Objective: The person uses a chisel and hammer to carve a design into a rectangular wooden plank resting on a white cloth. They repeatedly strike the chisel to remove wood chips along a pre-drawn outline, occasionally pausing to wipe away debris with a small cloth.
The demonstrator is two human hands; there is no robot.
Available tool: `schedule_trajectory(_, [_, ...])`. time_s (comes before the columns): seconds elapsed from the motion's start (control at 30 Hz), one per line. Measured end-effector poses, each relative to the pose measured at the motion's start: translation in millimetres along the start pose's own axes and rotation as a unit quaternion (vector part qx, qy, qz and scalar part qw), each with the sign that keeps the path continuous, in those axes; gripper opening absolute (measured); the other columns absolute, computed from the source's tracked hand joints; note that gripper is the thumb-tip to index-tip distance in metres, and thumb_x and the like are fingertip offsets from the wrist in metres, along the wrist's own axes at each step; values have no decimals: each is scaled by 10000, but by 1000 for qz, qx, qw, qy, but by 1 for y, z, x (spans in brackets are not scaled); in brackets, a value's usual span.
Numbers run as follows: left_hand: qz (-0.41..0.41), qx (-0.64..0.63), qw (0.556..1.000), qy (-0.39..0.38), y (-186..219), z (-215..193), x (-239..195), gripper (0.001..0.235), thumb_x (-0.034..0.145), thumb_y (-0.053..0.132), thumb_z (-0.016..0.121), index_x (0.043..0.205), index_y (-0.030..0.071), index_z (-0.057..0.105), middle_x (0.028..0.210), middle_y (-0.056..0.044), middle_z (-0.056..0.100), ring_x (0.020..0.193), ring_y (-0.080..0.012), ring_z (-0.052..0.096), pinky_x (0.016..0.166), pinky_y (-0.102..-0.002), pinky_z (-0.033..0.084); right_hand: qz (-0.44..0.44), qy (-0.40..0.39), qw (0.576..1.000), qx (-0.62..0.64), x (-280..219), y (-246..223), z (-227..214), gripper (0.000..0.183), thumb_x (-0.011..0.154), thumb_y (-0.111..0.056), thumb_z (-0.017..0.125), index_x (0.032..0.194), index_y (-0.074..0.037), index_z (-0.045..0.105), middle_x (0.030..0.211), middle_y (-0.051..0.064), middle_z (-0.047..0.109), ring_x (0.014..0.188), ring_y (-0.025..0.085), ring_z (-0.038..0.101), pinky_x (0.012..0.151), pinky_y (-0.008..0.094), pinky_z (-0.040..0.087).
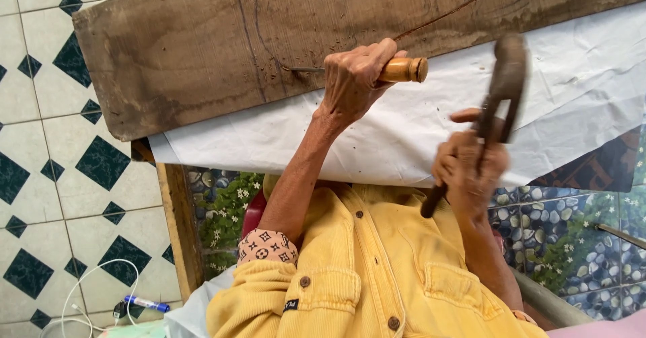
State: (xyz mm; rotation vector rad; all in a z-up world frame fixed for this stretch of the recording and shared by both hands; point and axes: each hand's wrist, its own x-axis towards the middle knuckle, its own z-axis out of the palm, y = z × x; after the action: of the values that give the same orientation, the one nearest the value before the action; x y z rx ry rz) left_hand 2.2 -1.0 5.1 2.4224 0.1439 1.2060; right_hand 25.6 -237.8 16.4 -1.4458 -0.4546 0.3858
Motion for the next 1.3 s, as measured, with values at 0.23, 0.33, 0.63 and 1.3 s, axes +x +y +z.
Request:
schedule_trajectory(0.23, [47, 74, 996, -5, -5, -1, -3, 321, 997, 421, 593, 787, 226, 448, 594, 31, 463, 548, -191, 617, 516, -297, 505, 36, -78, 990, -115, 23, 1, -20, 274, 1102, -295, 502, 1181, -67, 632, 454, -14, 427, 320, 71, 403, 316, 214, 341])
schedule_trajectory(0.33, [38, 27, 999, -10, -16, -11, 5, 352, 1012, 362, 623, 763, 204, 431, 573, 8, 454, 540, -182, 616, 523, -256, 498, 59, -63, 956, -280, 45, -3, -37, 263, 1058, -346, 598, 1227, -177, 706, 523, 69, 590, 460, 179, 574, 487, 320, 488])
schedule_trajectory(0.63, [-209, 158, 952, -155, -150, -60, 6, 228, 915, 240, 771, 1103, 161, 668, 1081, -58, 595, 846, -394, 732, 762, -520, 606, 61, -97, 843, -526, 82, -19, -65, 446, 995, -367, 649, 1427, -360, 539, 823, 238, 763, 909, 465, 748, 886, 578, 583])
schedule_trajectory(1.3, [-279, 246, 910, -185, -187, -98, -4, 629, 923, 591, 680, 1379, 163, 612, 1402, -108, 532, 867, -529, 716, 791, -635, 588, 134, -84, 816, -556, 87, 8, -88, 486, 929, -506, 661, 1400, -464, 549, 851, 197, 792, 968, 408, 773, 952, 507, 592])
